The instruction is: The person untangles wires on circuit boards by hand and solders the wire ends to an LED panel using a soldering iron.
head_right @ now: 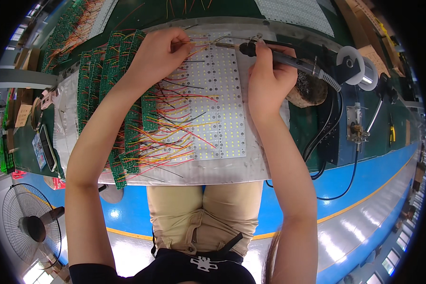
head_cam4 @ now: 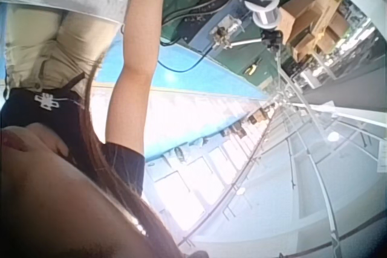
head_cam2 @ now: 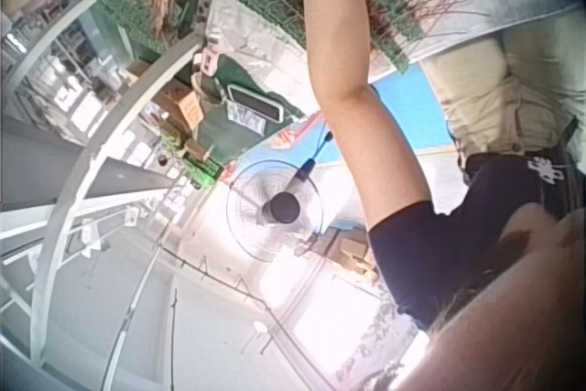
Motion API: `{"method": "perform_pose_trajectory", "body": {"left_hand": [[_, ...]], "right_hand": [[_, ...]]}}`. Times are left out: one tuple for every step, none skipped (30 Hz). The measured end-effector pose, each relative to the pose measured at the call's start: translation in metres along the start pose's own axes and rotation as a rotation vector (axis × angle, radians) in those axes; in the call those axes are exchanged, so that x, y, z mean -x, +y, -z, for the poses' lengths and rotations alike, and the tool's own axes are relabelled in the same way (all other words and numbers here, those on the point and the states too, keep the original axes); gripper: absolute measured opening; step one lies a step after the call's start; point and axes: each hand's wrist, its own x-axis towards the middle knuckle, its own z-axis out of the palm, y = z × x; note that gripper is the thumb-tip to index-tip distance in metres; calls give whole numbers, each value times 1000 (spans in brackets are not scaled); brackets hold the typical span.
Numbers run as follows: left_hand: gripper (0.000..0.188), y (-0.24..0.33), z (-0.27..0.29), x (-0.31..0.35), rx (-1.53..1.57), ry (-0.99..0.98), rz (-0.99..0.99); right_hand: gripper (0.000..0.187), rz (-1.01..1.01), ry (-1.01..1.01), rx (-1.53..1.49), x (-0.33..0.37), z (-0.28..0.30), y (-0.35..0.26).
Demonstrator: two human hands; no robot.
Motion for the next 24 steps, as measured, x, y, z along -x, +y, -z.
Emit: {"method": "perform_pose_trajectory", "body": {"left_hand": [[16, 0, 1, 0, -1, 2, -5], [16, -1, 1, 1, -3, 3, -4], [16, -1, 1, 1, -2, 2, 0], [16, -1, 1, 2, -1, 2, 4], [16, -1, 1, 2, -2, 2, 5], [16, -2, 1, 1, -3, 6, -7], [16, -2, 1, -1, -5, 10, -18], [16, -2, 0, 0, -7, 11, -21], [15, 0, 0, 1, -11, 6, -7], [15, 1, 0, 0, -15, 1, 8], [15, -3, 1, -6, -20, 2, 3], [15, -4, 1, -4, -18, 24, -55], [15, -5, 0, 1, -14, 45, -112], [15, -4, -1, 9, -5, 28, -104], [15, -3, 2, 3, 11, 14, -62], [15, 0, 5, -2, 26, 0, -22], [14, 0, 2, -2, 58, -9, 8], [14, 1, 2, 0, 52, -6, 3], [14, 0, 4, 1, 54, 6, 2], [14, -1, 5, 0, 55, 17, 2], [14, 0, 7, 0, 57, 13, 2], [14, 1, 9, -1, 45, 19, -14], [14, 3, 10, -2, 32, 24, -29], [14, 3, 11, -2, 33, 23, -31]], "right_hand": [[10, 0, -1, -2, 0, -1, 0], [10, 6, 2, 1, 1, -1, 0], [10, 12, 6, 7, 1, -1, 0], [10, 12, 6, 6, 2, -2, -1], [10, 5, 7, 4, 2, -2, -1], [11, 2, 10, 2, 1, -3, -2], [11, 5, 10, 0, 1, -2, -2], [11, 1, 17, 9, 2, 0, -1], [12, -2, 23, 15, 0, 0, 0], [12, 2, 23, 9, -2, -1, 0], [12, -8, 11, -9, -4, -2, -1], [12, -38, 7, -13, 4, 2, -3], [12, -54, 16, -3, 8, 1, -6], [13, -12, 20, 5, 7, -3, -8], [14, 65, 16, -7, -5, -9, -8], [14, 84, 18, -15, -6, -7, -5], [14, 49, 23, -18, -3, -3, -1], [14, -2, 26, -19, 3, 0, 0], [14, -42, 26, -15, 5, 0, 0], [14, -38, 26, -21, 1, -3, 1], [14, -15, 21, -45, -1, -4, -1], [14, 8, 17, -69, -1, -4, -2], [14, 4, 20, -66, 1, -3, -4], [14, 4, 23, -62, 1, -3, -4]]}}
